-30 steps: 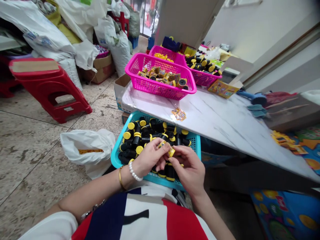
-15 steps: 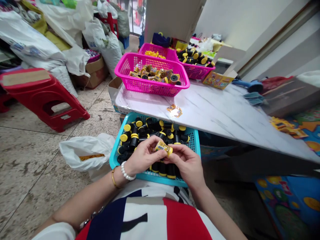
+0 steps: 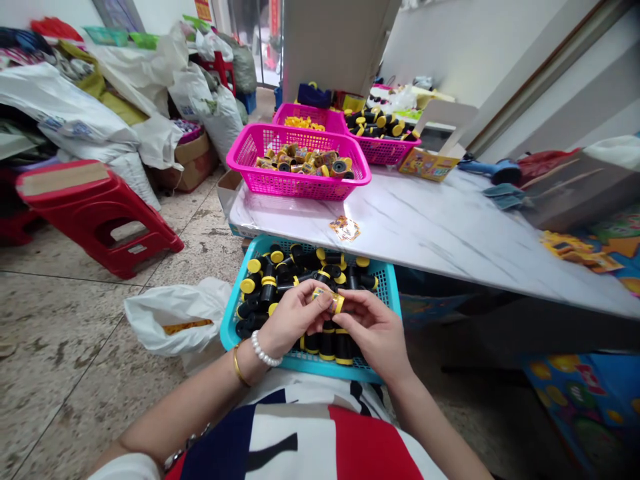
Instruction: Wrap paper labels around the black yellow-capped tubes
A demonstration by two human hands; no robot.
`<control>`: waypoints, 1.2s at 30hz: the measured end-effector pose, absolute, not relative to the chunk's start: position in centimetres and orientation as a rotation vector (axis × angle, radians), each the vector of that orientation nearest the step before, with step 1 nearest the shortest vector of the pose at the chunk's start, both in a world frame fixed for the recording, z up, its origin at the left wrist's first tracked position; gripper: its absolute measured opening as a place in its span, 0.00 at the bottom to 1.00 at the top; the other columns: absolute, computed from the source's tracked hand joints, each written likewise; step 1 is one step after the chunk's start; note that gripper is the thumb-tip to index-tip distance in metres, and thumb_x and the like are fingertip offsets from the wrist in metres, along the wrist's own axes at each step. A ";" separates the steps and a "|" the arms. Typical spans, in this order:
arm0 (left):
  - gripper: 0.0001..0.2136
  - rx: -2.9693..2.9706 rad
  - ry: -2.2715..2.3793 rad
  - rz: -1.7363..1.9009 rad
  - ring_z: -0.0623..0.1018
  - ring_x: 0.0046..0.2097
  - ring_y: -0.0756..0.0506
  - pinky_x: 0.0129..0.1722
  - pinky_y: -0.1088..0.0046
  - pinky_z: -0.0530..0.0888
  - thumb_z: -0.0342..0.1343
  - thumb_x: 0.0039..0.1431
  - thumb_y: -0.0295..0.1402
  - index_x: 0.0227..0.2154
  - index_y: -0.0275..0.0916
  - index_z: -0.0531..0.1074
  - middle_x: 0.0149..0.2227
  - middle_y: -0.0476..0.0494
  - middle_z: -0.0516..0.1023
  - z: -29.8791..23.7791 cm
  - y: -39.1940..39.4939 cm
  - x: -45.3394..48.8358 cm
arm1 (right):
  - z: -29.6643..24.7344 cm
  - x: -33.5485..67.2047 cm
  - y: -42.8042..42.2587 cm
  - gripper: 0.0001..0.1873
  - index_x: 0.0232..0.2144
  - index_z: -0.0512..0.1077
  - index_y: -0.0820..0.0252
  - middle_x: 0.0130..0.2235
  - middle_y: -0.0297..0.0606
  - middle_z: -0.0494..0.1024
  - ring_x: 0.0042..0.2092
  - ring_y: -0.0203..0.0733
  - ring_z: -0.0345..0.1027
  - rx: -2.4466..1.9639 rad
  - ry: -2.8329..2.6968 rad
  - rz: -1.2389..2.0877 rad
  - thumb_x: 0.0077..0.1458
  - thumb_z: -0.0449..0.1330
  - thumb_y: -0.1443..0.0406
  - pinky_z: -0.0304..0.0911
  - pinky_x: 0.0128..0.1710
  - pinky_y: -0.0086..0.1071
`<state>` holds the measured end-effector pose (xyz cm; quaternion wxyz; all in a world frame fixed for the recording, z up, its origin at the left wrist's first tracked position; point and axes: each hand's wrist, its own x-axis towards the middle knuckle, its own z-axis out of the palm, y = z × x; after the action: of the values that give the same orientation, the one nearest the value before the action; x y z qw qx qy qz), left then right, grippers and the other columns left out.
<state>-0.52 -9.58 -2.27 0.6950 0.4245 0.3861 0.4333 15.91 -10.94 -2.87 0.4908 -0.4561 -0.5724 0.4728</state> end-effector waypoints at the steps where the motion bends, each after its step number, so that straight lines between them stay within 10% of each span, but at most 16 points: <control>1: 0.16 0.974 0.866 0.997 0.67 0.22 0.56 0.20 0.81 0.63 0.59 0.55 0.46 0.38 0.37 0.69 0.27 0.51 0.72 -2.2 -9.7 -0.5 | -2.9 15.8 -11.0 0.17 0.43 0.76 0.54 0.40 0.38 0.78 0.40 0.42 0.75 -1.125 -1.393 1.098 0.49 0.68 0.64 0.74 0.39 0.35; 6: 0.14 1.160 0.904 1.120 0.72 0.32 0.51 0.31 0.78 0.70 0.61 0.54 0.40 0.39 0.38 0.71 0.34 0.48 0.73 -1.9 -9.7 -0.5 | -2.7 15.1 -10.7 0.15 0.40 0.77 0.58 0.33 0.37 0.80 0.31 0.41 0.75 -1.174 -1.239 1.208 0.47 0.69 0.61 0.76 0.35 0.37; 13: 0.17 1.144 0.869 0.896 0.65 0.19 0.55 0.17 0.82 0.62 0.58 0.54 0.47 0.37 0.38 0.67 0.23 0.54 0.69 -1.8 -8.8 -1.6 | -2.5 15.9 -10.1 0.13 0.38 0.77 0.56 0.36 0.36 0.79 0.31 0.38 0.75 -1.080 -1.277 1.403 0.49 0.68 0.60 0.75 0.35 0.35; 23: 0.18 0.983 0.698 0.870 0.71 0.23 0.54 0.21 0.81 0.66 0.58 0.55 0.48 0.35 0.36 0.69 0.25 0.51 0.71 -3.5 -9.4 -1.4 | -2.1 16.4 -10.3 0.05 0.26 0.78 0.54 0.32 0.35 0.74 0.33 0.37 0.70 -0.900 -1.494 0.966 0.46 0.69 0.70 0.69 0.31 0.30; 36: 0.17 0.769 0.685 0.879 0.69 0.23 0.56 0.22 0.82 0.65 0.64 0.51 0.42 0.37 0.32 0.73 0.27 0.48 0.73 -3.6 -8.9 -1.7 | -1.6 16.9 -10.3 0.12 0.34 0.79 0.51 0.35 0.35 0.73 0.36 0.37 0.70 -0.806 -1.822 0.802 0.50 0.66 0.74 0.67 0.34 0.31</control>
<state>-1.73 -8.88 -3.58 0.7795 0.3557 0.3169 0.4067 16.94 -10.29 -1.64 0.4766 -0.3299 -0.7458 0.3284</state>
